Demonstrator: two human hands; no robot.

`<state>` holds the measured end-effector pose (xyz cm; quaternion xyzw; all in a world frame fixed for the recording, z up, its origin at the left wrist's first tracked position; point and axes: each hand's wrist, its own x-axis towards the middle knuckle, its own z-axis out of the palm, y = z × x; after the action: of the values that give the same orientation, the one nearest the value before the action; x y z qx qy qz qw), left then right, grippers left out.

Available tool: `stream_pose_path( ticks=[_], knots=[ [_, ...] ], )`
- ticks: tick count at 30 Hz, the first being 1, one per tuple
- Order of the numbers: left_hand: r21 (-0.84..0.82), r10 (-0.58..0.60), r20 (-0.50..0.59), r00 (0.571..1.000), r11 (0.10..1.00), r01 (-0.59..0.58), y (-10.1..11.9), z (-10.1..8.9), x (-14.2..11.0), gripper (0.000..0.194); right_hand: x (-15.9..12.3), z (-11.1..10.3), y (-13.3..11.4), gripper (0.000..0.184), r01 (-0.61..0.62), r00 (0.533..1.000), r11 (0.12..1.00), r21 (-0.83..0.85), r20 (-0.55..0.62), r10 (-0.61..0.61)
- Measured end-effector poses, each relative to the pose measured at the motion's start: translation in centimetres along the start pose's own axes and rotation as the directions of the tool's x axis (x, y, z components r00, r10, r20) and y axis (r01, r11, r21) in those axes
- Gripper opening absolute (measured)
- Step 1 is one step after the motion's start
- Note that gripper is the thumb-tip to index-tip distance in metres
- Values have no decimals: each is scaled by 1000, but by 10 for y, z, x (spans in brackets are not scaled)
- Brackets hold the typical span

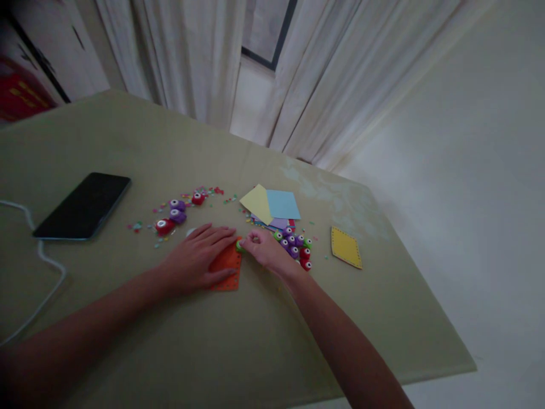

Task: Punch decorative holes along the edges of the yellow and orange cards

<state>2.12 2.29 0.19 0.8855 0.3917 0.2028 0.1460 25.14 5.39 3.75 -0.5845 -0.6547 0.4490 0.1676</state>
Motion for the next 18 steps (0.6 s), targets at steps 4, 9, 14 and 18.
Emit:
stream_pose_path(
  ticks=[4, 9, 14, 18],
  knots=[
    [-7, -3, -8, 1000, 1000, 3, 0, 1, 0, 66, 0, -1, -2, 35, -27, 999, 1000, -3, 38, 28],
    [-8, -3, -9, 1000, 1000, 3, -1, 2, 0, 66, 1, -3, -3, 34, -53, 997, 998, -45, 51, 56],
    [14, -2, 7, 1000, 1000, 2, -1, 1, 1, 67, 3, -7, -4, 36, -63, 995, 995, -78, 74, 68],
    [21, -4, 6, 1000, 1000, 3, 0, 0, 1, 66, -3, -3, -4, 37, -92, 995, 996, -17, 23, 92]
  ],
)
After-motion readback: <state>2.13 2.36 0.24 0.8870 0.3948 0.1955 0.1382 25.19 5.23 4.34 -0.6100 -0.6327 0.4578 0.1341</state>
